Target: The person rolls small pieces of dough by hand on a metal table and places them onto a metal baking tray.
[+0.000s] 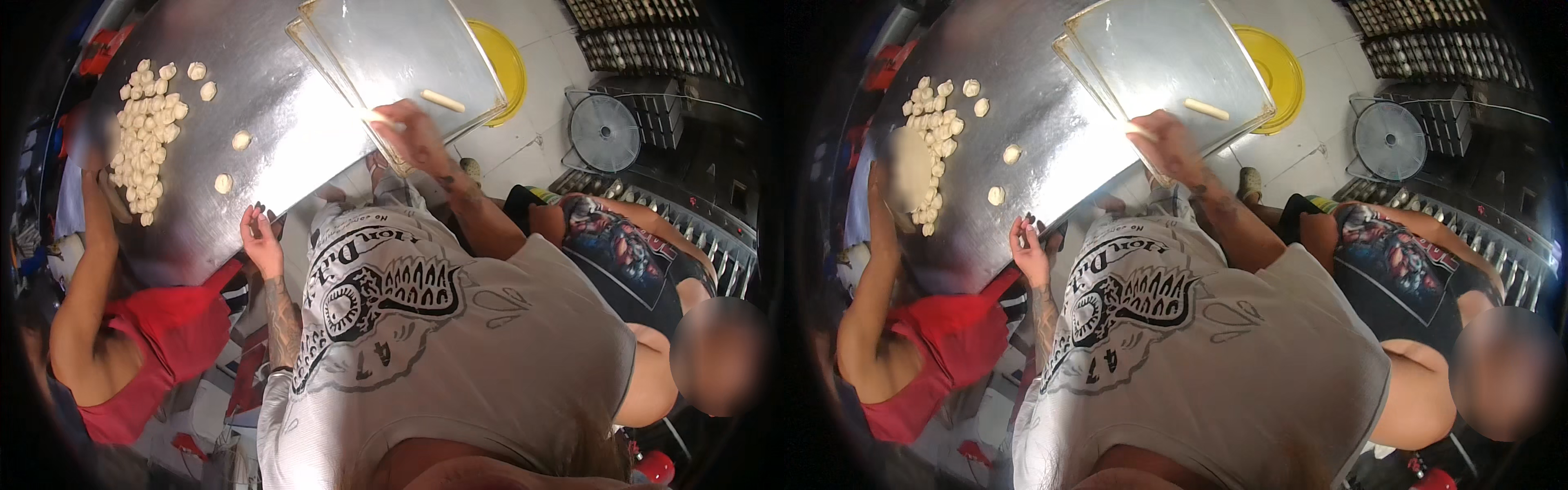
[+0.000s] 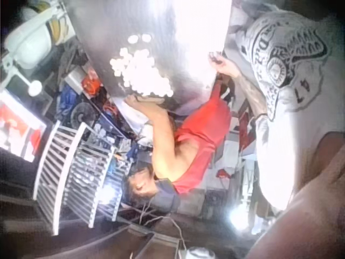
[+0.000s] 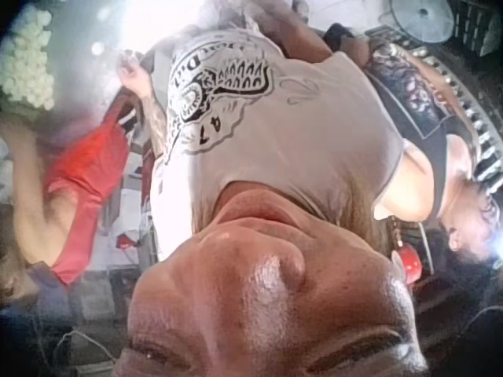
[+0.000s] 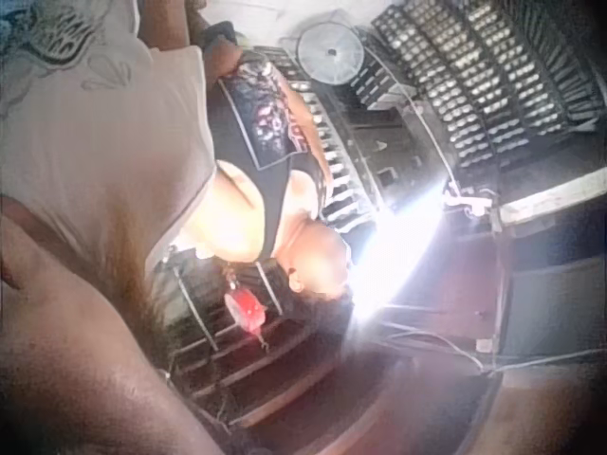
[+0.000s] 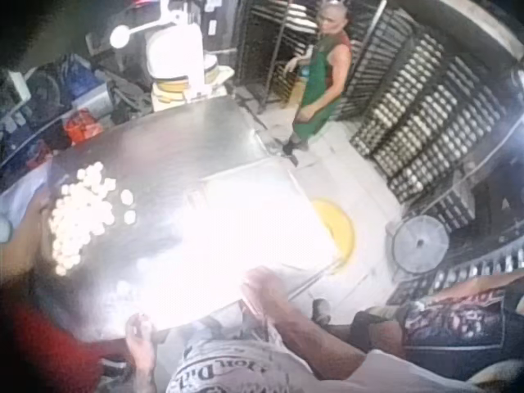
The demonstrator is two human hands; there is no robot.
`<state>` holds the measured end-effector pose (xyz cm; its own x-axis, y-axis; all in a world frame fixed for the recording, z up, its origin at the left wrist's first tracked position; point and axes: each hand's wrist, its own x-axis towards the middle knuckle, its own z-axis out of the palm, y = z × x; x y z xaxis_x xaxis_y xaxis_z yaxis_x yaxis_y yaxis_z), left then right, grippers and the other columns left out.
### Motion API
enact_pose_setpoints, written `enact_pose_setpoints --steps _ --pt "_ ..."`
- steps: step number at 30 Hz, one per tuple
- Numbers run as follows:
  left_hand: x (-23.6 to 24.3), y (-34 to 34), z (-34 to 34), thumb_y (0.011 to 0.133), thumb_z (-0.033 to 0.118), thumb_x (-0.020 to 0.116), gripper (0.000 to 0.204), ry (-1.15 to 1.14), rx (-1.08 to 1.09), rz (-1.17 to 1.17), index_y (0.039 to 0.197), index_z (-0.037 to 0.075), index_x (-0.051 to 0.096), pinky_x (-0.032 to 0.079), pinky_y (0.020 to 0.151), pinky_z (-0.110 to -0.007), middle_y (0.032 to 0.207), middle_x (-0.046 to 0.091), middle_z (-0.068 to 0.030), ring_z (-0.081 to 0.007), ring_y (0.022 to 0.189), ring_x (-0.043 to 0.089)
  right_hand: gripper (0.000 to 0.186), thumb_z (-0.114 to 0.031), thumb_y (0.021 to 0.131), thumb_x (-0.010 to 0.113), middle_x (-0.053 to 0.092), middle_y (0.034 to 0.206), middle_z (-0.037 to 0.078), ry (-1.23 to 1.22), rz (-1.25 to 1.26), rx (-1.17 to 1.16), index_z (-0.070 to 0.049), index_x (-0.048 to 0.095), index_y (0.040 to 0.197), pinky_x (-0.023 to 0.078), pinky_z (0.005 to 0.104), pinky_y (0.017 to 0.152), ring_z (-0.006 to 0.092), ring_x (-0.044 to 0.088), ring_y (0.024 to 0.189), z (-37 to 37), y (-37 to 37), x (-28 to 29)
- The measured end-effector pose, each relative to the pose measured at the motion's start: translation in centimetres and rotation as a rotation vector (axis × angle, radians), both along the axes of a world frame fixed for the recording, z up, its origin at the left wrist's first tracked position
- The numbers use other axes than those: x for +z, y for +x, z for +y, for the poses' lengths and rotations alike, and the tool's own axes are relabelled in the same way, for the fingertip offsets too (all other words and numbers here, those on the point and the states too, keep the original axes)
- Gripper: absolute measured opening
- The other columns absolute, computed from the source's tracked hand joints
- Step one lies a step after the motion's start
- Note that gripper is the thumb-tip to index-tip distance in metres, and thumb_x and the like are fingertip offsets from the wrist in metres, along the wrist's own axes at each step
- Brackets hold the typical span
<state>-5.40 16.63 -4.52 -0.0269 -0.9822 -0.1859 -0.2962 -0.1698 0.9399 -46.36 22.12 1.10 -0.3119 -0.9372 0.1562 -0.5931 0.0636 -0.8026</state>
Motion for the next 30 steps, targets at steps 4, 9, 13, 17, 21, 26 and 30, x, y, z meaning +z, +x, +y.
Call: enact_pose_setpoints --steps 4,9,13,17,21,26,30 --pt "0.6 -1.9 0.7 0.111 0.013 0.062 0.040 0.052 -0.060 0.000 0.148 -0.001 0.054 0.049 0.112 -0.035 0.139 0.064 -0.0145 -0.0211 0.130 0.061 0.031 -0.026 0.094 0.081 0.075 0.104 0.014 -0.053 0.279 -0.161 -0.005 0.076 0.117 0.054 0.0462 0.090 0.0360 0.069 0.097 3.9 -4.7 -2.8" --pt "1.5 -2.8 0.8 0.111 0.012 0.062 0.040 0.018 -0.038 0.011 0.149 0.002 0.054 0.051 0.106 -0.032 0.139 0.065 -0.0126 -0.0195 0.127 0.062 0.034 -0.015 0.092 0.084 0.074 0.105 0.013 -0.145 0.370 -0.202 -0.007 0.076 0.123 0.057 0.0398 0.085 0.0308 0.070 0.096 5.3 -6.6 -2.3" --pt "0.0 -0.8 -1.4 0.108 0.009 0.064 0.035 -0.143 0.028 -0.050 0.142 0.001 0.060 0.048 0.113 -0.036 0.140 0.062 -0.0152 -0.0226 0.131 0.060 0.027 -0.013 0.098 0.076 0.075 0.107 0.013 -0.068 0.053 -0.253 -0.005 0.075 0.124 0.057 0.0380 0.086 0.0279 0.072 0.096 2.4 -2.0 -0.8" --pt "1.7 -1.6 -6.4 0.097 0.016 0.076 0.051 -0.252 0.062 -0.323 0.143 0.001 0.060 0.046 0.115 -0.044 0.143 0.054 -0.0227 -0.0375 0.131 0.057 0.036 -0.014 0.100 0.072 0.072 0.120 0.017 0.084 -0.135 0.169 -0.005 0.071 0.134 0.056 0.0397 0.098 0.0303 0.070 0.109 -4.5 6.5 -2.5" --pt "2.4 0.2 -10.6 0.095 0.019 0.074 0.056 -0.319 -0.086 -0.555 0.144 0.000 0.056 0.047 0.114 -0.049 0.142 0.054 -0.0265 -0.0453 0.133 0.054 0.048 -0.027 0.102 0.063 0.055 0.152 0.024 -0.172 0.085 0.457 -0.003 0.063 0.143 0.044 0.0466 0.117 0.0426 0.051 0.140 -14.7 16.7 -5.4" --pt "-4.6 -0.1 -14.6 0.092 0.007 0.069 0.045 -0.364 -0.353 -0.479 0.136 -0.003 0.065 0.049 0.111 -0.047 0.128 0.064 -0.0291 -0.0444 0.122 0.061 0.034 -0.017 0.099 0.060 0.070 0.117 0.023 -0.110 0.389 0.500 0.000 0.072 0.125 0.050 0.0507 0.104 0.0429 0.064 0.115 -21.2 18.7 -8.6" --pt "0.0 3.4 -12.4 0.091 0.012 0.074 0.036 -0.358 -0.260 -0.381 0.125 0.003 0.073 0.053 0.102 -0.048 0.115 0.068 -0.0247 -0.0431 0.112 0.065 0.027 -0.022 0.097 0.069 0.069 0.109 0.020 0.036 0.089 0.381 -0.004 0.076 0.116 0.052 0.0481 0.099 0.0405 0.063 0.113 -17.2 17.5 -2.5"
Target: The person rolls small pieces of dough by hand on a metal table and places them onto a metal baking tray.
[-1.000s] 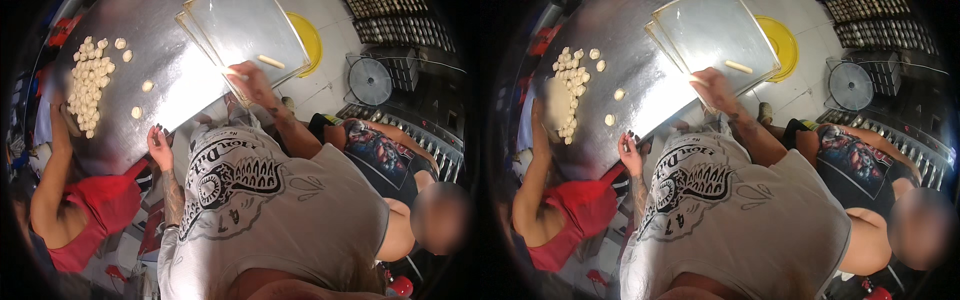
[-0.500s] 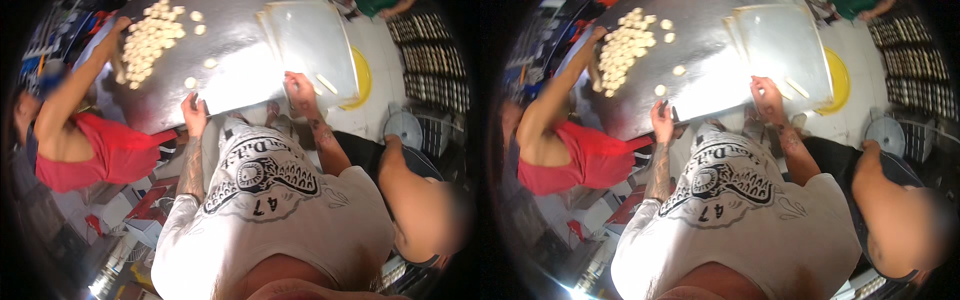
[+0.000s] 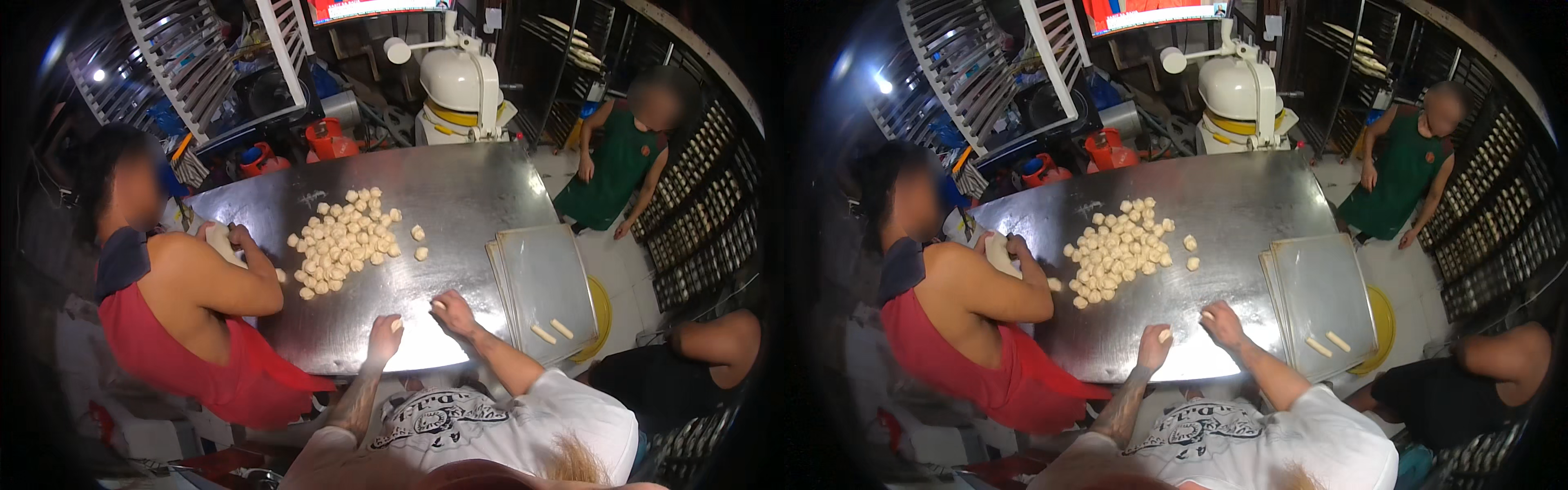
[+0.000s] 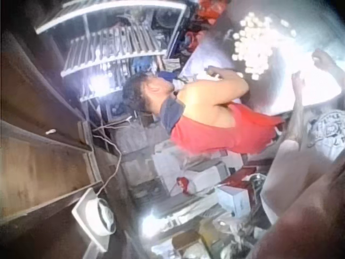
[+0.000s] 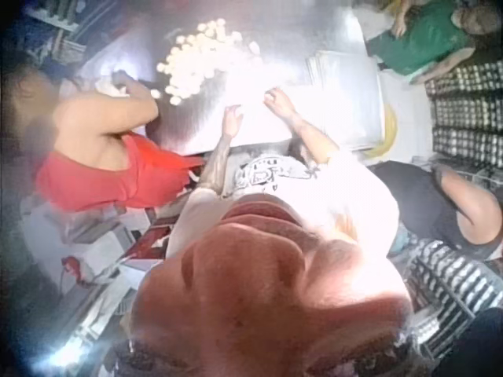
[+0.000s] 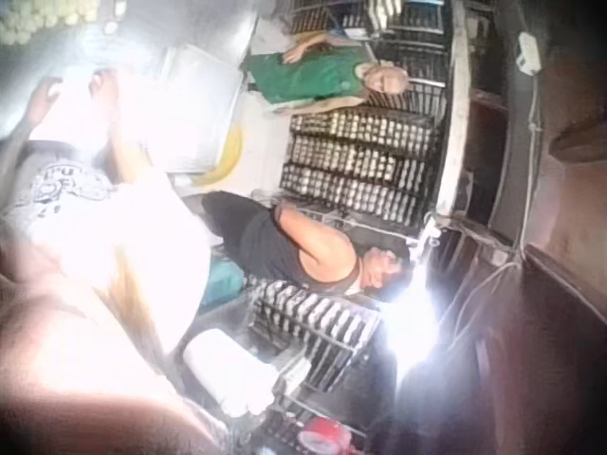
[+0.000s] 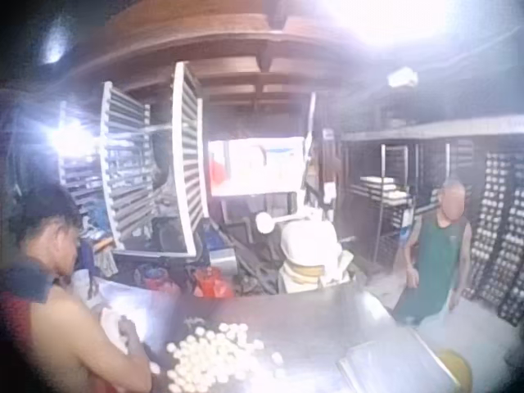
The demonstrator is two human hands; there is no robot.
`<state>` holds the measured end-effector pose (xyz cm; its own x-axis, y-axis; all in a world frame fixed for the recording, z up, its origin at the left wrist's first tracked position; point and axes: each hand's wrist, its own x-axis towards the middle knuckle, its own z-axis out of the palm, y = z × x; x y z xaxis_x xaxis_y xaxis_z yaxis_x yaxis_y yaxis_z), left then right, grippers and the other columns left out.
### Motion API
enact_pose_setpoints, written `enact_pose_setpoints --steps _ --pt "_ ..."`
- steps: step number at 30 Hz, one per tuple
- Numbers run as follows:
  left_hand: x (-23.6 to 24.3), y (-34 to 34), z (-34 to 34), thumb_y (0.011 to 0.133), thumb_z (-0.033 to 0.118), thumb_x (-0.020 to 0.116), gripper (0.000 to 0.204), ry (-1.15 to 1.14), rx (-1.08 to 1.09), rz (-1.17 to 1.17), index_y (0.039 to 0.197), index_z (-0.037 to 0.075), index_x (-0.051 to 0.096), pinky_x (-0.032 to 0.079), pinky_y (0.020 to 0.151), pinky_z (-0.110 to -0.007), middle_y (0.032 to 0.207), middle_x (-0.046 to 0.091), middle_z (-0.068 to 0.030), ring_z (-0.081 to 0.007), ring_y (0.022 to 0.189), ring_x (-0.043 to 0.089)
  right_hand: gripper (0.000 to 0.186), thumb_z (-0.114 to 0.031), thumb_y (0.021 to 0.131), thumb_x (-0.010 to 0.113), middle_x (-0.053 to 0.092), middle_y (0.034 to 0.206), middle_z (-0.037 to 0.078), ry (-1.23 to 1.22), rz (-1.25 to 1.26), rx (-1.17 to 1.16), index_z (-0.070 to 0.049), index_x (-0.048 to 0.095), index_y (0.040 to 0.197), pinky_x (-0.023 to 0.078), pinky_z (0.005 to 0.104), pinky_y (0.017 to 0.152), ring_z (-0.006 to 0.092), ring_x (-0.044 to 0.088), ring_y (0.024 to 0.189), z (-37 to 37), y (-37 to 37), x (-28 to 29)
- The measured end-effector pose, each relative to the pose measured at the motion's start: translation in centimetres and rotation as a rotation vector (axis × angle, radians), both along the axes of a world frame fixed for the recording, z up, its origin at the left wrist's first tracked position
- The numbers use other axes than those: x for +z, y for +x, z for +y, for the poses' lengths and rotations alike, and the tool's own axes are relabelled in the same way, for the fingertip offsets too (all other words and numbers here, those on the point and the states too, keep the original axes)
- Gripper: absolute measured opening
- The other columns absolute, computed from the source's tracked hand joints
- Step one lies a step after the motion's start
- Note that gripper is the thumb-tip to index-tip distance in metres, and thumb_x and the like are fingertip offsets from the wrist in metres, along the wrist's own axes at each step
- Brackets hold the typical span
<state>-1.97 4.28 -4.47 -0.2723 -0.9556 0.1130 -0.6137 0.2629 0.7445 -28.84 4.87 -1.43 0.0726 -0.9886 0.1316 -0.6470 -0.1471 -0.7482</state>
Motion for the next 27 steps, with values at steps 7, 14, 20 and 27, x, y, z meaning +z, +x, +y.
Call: enact_pose_setpoints --steps 7,14,20,27 --pt "0.3 4.4 3.8 0.082 0.041 0.085 0.052 0.220 0.080 -0.223 0.122 0.010 0.074 0.056 0.094 -0.049 0.111 0.070 -0.0195 -0.0392 0.106 0.067 0.039 -0.037 0.093 0.078 0.068 0.115 0.018 0.219 0.229 -0.228 -0.006 0.074 0.118 0.055 0.0467 0.096 0.0390 0.066 0.109 8.9 -8.2 -0.7" --pt "-0.2 -0.8 -0.6 0.094 0.045 0.078 0.048 -0.255 -0.016 -0.271 0.119 0.005 0.071 0.054 0.087 -0.050 0.112 0.072 -0.0169 -0.0387 0.099 0.070 0.032 -0.041 0.097 0.073 0.070 0.097 0.015 -0.244 0.385 -0.031 -0.009 0.075 0.094 0.053 0.0501 0.084 0.0367 0.065 0.097 3.2 -5.6 -2.6" --pt "-1.4 -1.0 -0.3 0.095 0.039 0.075 0.032 -0.232 0.090 -0.375 0.092 0.007 0.071 0.050 0.080 -0.050 0.101 0.069 -0.0153 -0.0388 0.082 0.064 0.033 -0.041 0.101 0.065 0.070 0.097 0.011 -0.149 0.479 0.019 -0.010 0.074 0.097 0.051 0.0470 0.082 0.0309 0.065 0.094 2.5 -4.4 -5.6" --pt "-2.5 -0.3 0.8 0.093 0.043 0.075 0.038 -0.374 0.090 -0.370 0.086 0.006 0.070 0.049 0.076 -0.052 0.087 0.065 -0.0157 -0.0391 0.077 0.063 0.031 -0.041 0.095 0.071 0.069 0.098 0.012 -0.192 0.465 -0.038 -0.010 0.073 0.095 0.051 0.0475 0.081 0.0318 0.065 0.094 4.1 -4.4 -4.8"
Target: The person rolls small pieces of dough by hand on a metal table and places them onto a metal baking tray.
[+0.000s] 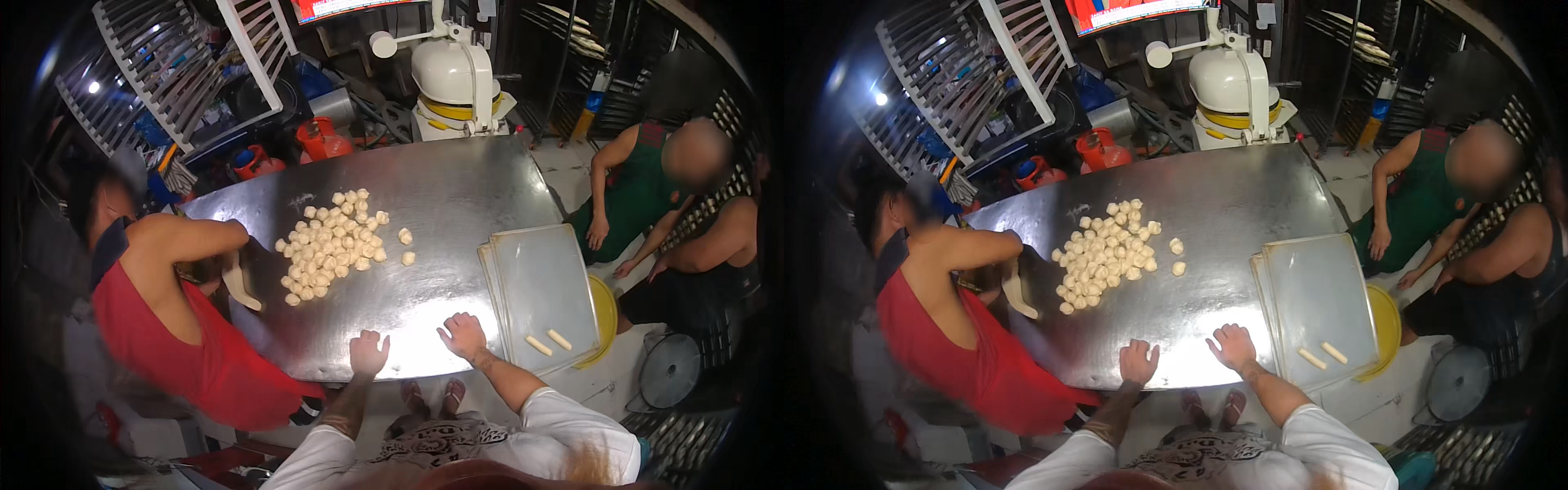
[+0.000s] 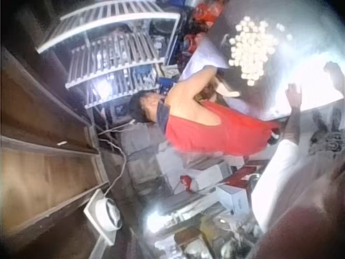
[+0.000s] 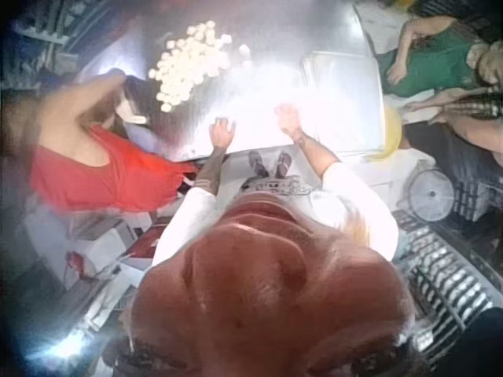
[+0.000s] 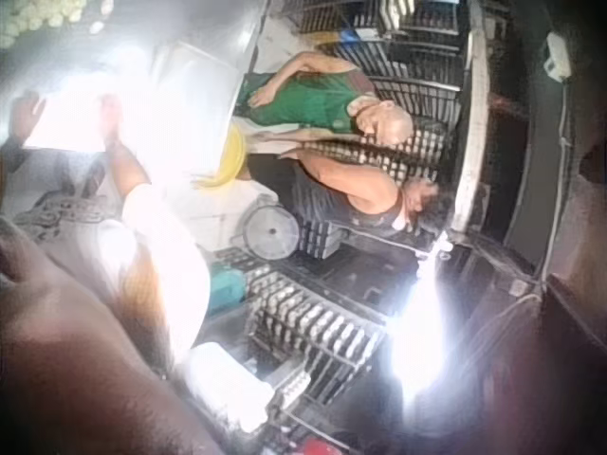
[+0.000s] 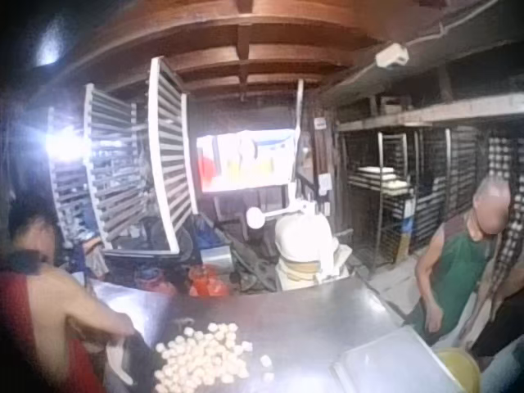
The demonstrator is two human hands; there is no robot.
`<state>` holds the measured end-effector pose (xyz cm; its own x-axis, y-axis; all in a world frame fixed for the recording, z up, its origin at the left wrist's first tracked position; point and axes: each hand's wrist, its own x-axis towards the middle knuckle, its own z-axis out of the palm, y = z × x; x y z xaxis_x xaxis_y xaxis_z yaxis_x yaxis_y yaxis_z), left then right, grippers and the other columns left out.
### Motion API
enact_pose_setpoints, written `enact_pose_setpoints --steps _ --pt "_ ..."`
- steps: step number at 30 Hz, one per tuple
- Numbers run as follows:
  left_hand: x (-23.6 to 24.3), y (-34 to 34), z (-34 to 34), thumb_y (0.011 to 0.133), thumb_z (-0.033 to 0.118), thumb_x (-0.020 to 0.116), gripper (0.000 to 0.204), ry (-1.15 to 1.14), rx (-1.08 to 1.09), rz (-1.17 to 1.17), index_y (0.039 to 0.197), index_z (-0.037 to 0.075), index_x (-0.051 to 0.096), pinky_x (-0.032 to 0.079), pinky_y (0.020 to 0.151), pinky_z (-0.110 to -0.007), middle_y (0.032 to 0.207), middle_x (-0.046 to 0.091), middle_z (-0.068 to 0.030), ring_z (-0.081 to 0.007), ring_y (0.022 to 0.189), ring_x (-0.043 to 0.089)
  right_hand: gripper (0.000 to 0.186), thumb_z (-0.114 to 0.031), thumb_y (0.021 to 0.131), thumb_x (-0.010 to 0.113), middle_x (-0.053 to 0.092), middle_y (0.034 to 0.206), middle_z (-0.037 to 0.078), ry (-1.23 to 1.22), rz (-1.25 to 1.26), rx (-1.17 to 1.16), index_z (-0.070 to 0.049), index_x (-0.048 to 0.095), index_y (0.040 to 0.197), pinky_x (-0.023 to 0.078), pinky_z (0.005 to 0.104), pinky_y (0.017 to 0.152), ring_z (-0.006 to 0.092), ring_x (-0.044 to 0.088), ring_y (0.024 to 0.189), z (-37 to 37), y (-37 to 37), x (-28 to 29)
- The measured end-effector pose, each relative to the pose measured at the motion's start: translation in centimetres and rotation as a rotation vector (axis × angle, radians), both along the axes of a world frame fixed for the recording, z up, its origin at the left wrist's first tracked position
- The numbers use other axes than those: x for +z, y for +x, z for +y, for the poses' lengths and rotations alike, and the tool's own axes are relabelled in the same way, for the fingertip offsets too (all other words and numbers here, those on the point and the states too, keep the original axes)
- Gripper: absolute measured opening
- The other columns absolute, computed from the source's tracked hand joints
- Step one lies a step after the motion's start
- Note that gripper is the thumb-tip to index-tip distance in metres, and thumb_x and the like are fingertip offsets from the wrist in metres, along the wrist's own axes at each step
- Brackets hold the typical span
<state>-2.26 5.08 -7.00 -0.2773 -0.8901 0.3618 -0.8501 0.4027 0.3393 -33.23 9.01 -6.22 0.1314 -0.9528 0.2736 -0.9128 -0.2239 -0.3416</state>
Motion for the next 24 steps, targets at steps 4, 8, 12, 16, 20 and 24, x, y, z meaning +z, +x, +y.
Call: enact_pose_setpoints --steps 4,8,12,16,20,24 --pt "1.3 -1.4 -1.5 0.093 0.042 0.074 0.038 0.193 0.051 -0.128 0.085 0.006 0.070 0.049 0.075 -0.053 0.089 0.066 -0.0161 -0.0393 0.078 0.064 0.036 -0.043 0.095 0.071 0.069 0.090 0.012 0.294 -0.005 -0.006 -0.008 0.073 0.089 0.051 0.0490 0.080 0.0338 0.066 0.089 -1.4 -0.9 1.1" --pt "0.5 -1.9 -2.3 0.094 0.041 0.074 0.037 -0.031 0.080 0.013 0.084 0.006 0.067 0.048 0.072 -0.052 0.086 0.063 -0.0146 -0.0386 0.076 0.062 0.035 -0.041 0.094 0.072 0.070 0.087 0.013 -0.007 -0.013 -0.021 -0.008 0.072 0.083 0.050 0.0488 0.078 0.0349 0.066 0.088 -1.1 0.6 0.8" --pt "0.3 -1.2 -2.3 0.092 0.038 0.075 0.035 0.039 0.070 0.004 0.080 0.007 0.063 0.048 0.072 -0.052 0.084 0.062 -0.0141 -0.0379 0.074 0.061 0.033 -0.039 0.095 0.071 0.069 0.089 0.012 0.087 0.028 -0.010 -0.009 0.073 0.083 0.050 0.0482 0.080 0.0338 0.065 0.091 -2.6 0.2 -0.2" --pt "2.3 -2.4 -4.1 0.095 0.037 0.073 0.034 0.015 0.154 0.004 0.085 0.006 0.068 0.048 0.073 -0.052 0.089 0.063 -0.0143 -0.0367 0.076 0.062 0.033 -0.039 0.096 0.070 0.069 0.089 0.012 0.029 0.016 -0.046 -0.009 0.073 0.082 0.050 0.0473 0.081 0.0328 0.065 0.092 -4.2 -0.7 -0.3" --pt "0.8 -1.7 -4.3 0.098 0.040 0.069 0.038 0.063 0.123 -0.041 0.087 0.004 0.070 0.048 0.079 -0.051 0.094 0.066 -0.0154 -0.0359 0.084 0.064 0.034 -0.039 0.096 0.070 0.069 0.088 0.012 0.090 0.025 -0.041 -0.008 0.074 0.082 0.050 0.0482 0.081 0.0326 0.065 0.090 -3.3 -0.1 -0.7" --pt "2.1 -3.1 -5.4 0.100 0.044 0.066 0.043 0.081 0.236 -0.054 0.082 0.005 0.070 0.047 0.079 -0.051 0.091 0.066 -0.0148 -0.0348 0.085 0.064 0.036 -0.038 0.096 0.069 0.068 0.087 0.013 0.053 -0.047 -0.140 -0.008 0.073 0.078 0.050 0.0491 0.081 0.0336 0.065 0.089 -5.2 -0.7 0.1"
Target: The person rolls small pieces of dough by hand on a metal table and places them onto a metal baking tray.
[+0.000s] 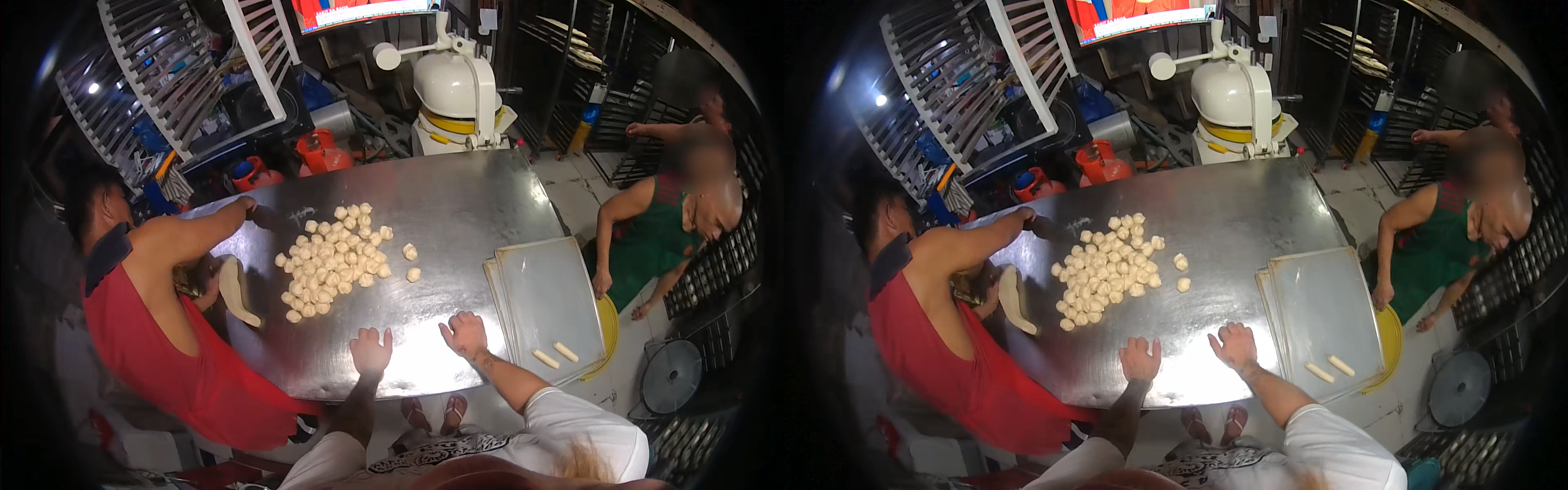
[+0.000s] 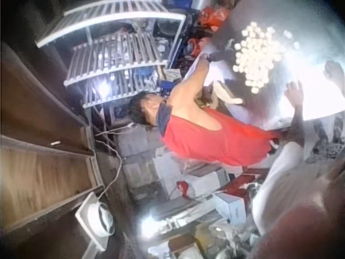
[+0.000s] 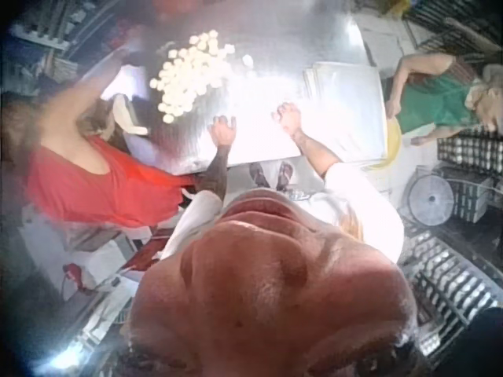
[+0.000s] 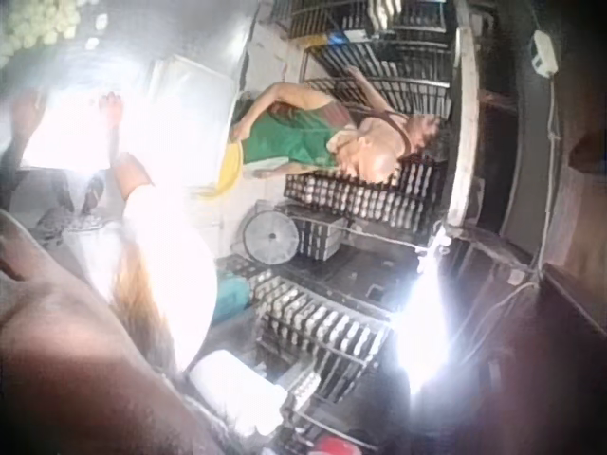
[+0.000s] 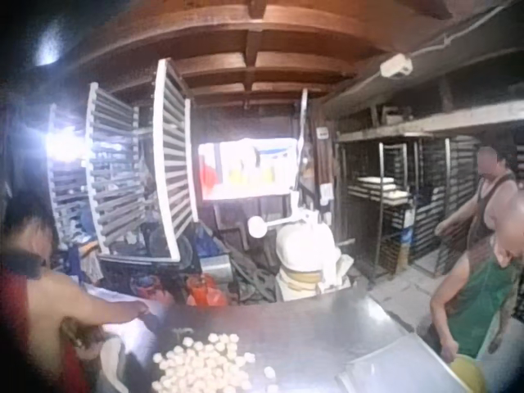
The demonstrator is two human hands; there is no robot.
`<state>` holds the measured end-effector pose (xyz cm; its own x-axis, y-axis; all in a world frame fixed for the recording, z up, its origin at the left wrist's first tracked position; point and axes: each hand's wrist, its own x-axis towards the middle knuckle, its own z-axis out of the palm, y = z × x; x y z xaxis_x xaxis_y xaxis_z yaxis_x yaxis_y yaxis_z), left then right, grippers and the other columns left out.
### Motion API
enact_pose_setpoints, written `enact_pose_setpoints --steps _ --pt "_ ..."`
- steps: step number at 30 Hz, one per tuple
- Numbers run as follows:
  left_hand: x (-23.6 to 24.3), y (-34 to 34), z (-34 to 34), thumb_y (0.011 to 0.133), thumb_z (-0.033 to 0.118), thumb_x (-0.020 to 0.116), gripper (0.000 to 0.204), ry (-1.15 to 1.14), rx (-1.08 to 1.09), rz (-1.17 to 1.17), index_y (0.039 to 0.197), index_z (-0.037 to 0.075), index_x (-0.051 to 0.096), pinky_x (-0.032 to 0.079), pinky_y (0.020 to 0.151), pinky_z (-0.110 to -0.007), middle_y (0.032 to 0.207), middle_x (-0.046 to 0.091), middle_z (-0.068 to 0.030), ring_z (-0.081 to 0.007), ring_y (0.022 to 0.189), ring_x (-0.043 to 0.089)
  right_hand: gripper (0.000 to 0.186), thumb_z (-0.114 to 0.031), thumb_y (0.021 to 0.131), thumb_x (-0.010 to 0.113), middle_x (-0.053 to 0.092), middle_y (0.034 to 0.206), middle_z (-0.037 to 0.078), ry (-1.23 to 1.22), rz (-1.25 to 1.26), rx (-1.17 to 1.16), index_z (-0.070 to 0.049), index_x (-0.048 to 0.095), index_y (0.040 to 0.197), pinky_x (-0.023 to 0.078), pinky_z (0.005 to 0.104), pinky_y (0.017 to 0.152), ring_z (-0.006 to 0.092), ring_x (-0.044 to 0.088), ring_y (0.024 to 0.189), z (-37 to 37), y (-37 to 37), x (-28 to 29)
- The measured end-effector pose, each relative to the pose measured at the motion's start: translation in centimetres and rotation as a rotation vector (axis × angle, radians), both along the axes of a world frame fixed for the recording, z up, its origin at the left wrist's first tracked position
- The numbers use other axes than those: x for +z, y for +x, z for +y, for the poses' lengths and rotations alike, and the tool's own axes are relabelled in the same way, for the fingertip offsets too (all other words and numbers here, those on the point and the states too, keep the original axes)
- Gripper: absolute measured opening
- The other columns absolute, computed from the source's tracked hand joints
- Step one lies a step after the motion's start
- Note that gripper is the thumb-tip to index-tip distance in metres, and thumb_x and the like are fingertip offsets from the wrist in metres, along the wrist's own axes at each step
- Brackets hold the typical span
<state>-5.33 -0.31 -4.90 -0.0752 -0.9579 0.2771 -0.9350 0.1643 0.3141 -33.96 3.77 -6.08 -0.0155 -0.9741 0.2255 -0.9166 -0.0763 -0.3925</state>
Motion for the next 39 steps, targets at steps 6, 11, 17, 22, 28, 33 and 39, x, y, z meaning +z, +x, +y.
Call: enact_pose_setpoints --steps 6,11,17,22,28,33,39 --pt "-2.0 0.0 -1.4 0.103 0.043 0.064 0.045 0.005 0.030 0.045 0.083 0.003 0.071 0.048 0.083 -0.053 0.089 0.067 -0.0158 -0.0374 0.088 0.066 0.037 -0.041 0.099 0.066 0.070 0.098 0.013 0.020 -0.063 -0.071 -0.007 0.074 0.087 0.048 0.0486 0.089 0.0325 0.065 0.100 -0.4 -0.1 -0.3" --pt "-2.2 1.0 0.1 0.101 0.049 0.066 0.048 0.024 -0.039 0.020 0.085 0.004 0.072 0.049 0.086 -0.055 0.094 0.069 -0.0193 -0.0398 0.096 0.067 0.046 -0.051 0.097 0.069 0.070 0.098 0.016 0.092 -0.118 -0.010 -0.006 0.078 0.103 0.047 0.0481 0.092 0.0355 0.064 0.098 -0.8 -0.1 1.4" --pt "-0.2 2.7 4.8 0.092 0.052 0.075 0.052 0.063 -0.135 0.017 0.116 0.006 0.075 0.044 0.100 -0.055 0.124 0.070 -0.0197 -0.0384 0.118 0.063 0.065 -0.051 0.092 0.076 0.064 0.122 0.020 -0.043 0.027 0.153 -0.001 0.064 0.131 0.046 0.0512 0.100 0.0390 0.059 0.116 4.6 -0.8 2.1" --pt "-1.0 5.7 9.5 0.096 0.044 0.073 0.042 -0.146 -0.184 -0.100 0.120 0.010 0.074 0.045 0.101 -0.051 0.128 0.070 -0.0137 -0.0319 0.119 0.064 0.061 -0.047 0.093 0.076 0.066 0.128 0.020 -0.144 0.195 0.183 0.000 0.066 0.130 0.043 0.0531 0.104 0.0379 0.060 0.120 11.0 -2.5 0.7" --pt "-0.8 4.3 2.3 0.099 0.048 0.069 0.035 0.175 -0.294 -0.215 0.096 0.014 0.073 0.046 0.076 -0.052 0.090 0.071 -0.0083 -0.0339 0.085 0.065 0.047 -0.059 0.095 0.069 0.074 0.106 0.009 0.195 0.198 0.326 -0.012 0.076 0.094 0.044 0.0480 0.095 0.0312 0.064 0.101 4.1 -3.8 1.7" --pt "-2.9 4.7 3.2 0.101 0.053 0.066 0.047 -0.003 -0.186 0.032 0.084 0.009 0.069 0.047 0.064 -0.056 0.068 0.065 -0.0156 -0.0415 0.073 0.067 0.051 -0.063 0.097 0.065 0.073 0.095 0.008 0.198 0.191 0.312 -0.014 0.074 0.111 0.049 0.0450 0.091 0.0301 0.065 0.101 4.6 -1.6 2.8" --pt "-1.3 3.9 2.6 0.101 0.050 0.068 0.048 -0.061 -0.276 0.005 0.074 0.011 0.065 0.046 0.067 -0.054 0.063 0.064 -0.0182 -0.0422 0.063 0.065 0.065 -0.073 0.098 0.056 0.077 0.093 0.015 0.318 0.187 0.291 -0.012 0.073 0.115 0.057 0.0490 0.087 0.0354 0.073 0.096 2.7 -2.6 2.9"
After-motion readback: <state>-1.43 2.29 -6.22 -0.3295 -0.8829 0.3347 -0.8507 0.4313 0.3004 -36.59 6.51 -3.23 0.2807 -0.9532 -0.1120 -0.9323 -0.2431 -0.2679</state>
